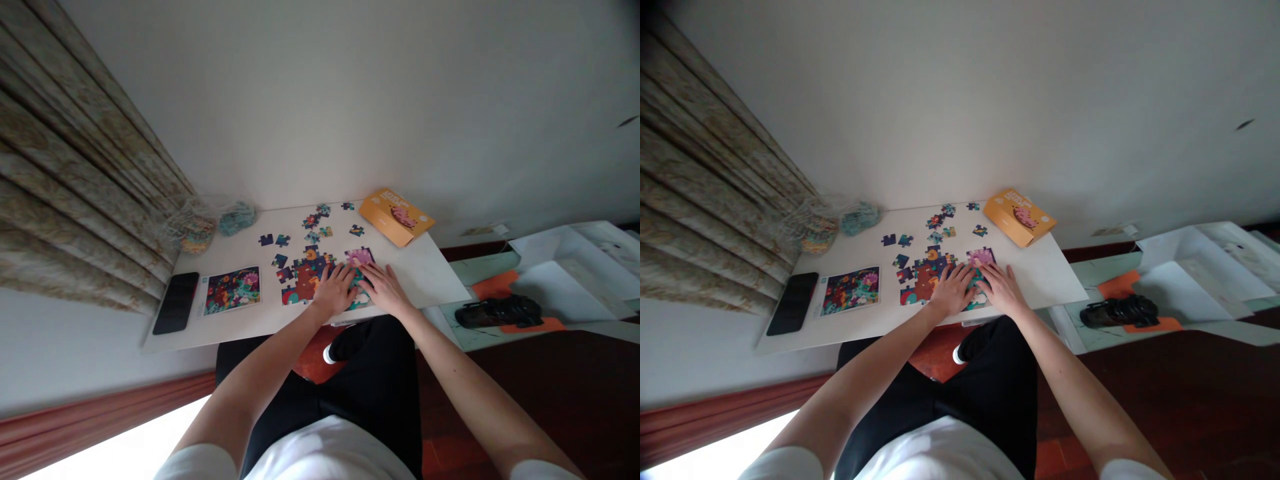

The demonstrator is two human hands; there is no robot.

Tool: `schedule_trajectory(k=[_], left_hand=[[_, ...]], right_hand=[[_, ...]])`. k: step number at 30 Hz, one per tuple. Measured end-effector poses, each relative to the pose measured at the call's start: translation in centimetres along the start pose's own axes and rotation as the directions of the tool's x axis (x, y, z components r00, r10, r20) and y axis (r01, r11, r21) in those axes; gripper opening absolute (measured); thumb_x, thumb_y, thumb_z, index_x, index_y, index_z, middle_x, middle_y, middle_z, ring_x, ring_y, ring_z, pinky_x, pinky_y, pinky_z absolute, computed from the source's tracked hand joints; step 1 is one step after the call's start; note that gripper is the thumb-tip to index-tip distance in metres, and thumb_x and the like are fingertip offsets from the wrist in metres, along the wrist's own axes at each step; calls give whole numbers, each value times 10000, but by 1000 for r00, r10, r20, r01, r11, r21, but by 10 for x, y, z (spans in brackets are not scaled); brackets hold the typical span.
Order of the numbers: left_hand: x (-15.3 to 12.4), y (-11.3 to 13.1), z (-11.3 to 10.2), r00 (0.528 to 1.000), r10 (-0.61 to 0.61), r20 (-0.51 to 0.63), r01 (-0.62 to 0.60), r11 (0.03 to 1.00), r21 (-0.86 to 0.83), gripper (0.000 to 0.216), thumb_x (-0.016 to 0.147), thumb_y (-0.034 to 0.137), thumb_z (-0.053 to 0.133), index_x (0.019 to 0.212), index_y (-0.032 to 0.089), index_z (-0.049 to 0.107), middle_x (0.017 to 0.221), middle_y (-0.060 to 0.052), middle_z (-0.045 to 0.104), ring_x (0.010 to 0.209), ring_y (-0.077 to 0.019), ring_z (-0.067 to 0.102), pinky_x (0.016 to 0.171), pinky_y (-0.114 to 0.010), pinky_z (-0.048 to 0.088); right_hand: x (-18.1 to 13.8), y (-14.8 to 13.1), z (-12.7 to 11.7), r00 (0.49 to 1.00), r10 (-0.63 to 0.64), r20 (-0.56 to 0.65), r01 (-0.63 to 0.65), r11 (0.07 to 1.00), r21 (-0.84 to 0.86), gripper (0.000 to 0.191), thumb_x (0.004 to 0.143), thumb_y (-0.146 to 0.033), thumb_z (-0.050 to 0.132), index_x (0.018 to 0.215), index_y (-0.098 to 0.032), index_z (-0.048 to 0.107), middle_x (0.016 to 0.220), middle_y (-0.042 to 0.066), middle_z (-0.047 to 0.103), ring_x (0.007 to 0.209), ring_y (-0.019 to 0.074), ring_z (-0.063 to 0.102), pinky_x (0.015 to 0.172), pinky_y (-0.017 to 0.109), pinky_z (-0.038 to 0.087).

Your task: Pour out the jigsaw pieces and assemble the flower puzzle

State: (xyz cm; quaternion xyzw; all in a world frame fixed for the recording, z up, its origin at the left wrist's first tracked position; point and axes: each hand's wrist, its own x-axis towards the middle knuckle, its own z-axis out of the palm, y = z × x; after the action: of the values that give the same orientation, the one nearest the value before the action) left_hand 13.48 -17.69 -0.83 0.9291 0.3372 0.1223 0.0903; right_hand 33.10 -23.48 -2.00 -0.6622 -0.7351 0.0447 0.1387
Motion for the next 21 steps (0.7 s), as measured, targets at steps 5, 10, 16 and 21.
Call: schedule_trajectory(k=[5,10,16,21], left_hand=[[0,1,-1,1000,-25,4,25,1000,2,517,1046,453,487,1541,302,501,1623,-86,472,1527,-363,381,1223,-756,216],[0,4,-4,1000,-15,-24,15,999,33,473,1052,426,479,1492,273,563,1552,-92,558,1475,-344,456,1221,-714,284],[-8,8,-9,997,-38,-74,42,998,43,412,1062,387,471,1399,221,640,1471,-111,629,1361,-293,577,1181,-540,429],[-36,-3,-21,986,-106,-126,112,993,42,518,1033,519,519,1470,249,582,1585,-105,519,1438,-318,507,1234,-571,357]], right_hand=[[0,1,6,999,34,-13,-35,998,-50,557,1070,-394,358,1596,-232,444,1630,116,454,1525,340,392,1222,665,269],[0,-1,6,999,26,-21,-27,998,-64,542,1066,-385,367,1572,-227,479,1611,110,483,1513,335,411,1219,653,284],[0,-1,4,999,32,-13,-33,997,-65,546,1071,-396,357,1574,-217,477,1591,119,509,1509,342,418,1215,658,294],[0,0,5,1000,26,-12,-26,997,-68,563,1071,-422,369,1596,-235,443,1608,122,486,1520,341,402,1223,657,284]])
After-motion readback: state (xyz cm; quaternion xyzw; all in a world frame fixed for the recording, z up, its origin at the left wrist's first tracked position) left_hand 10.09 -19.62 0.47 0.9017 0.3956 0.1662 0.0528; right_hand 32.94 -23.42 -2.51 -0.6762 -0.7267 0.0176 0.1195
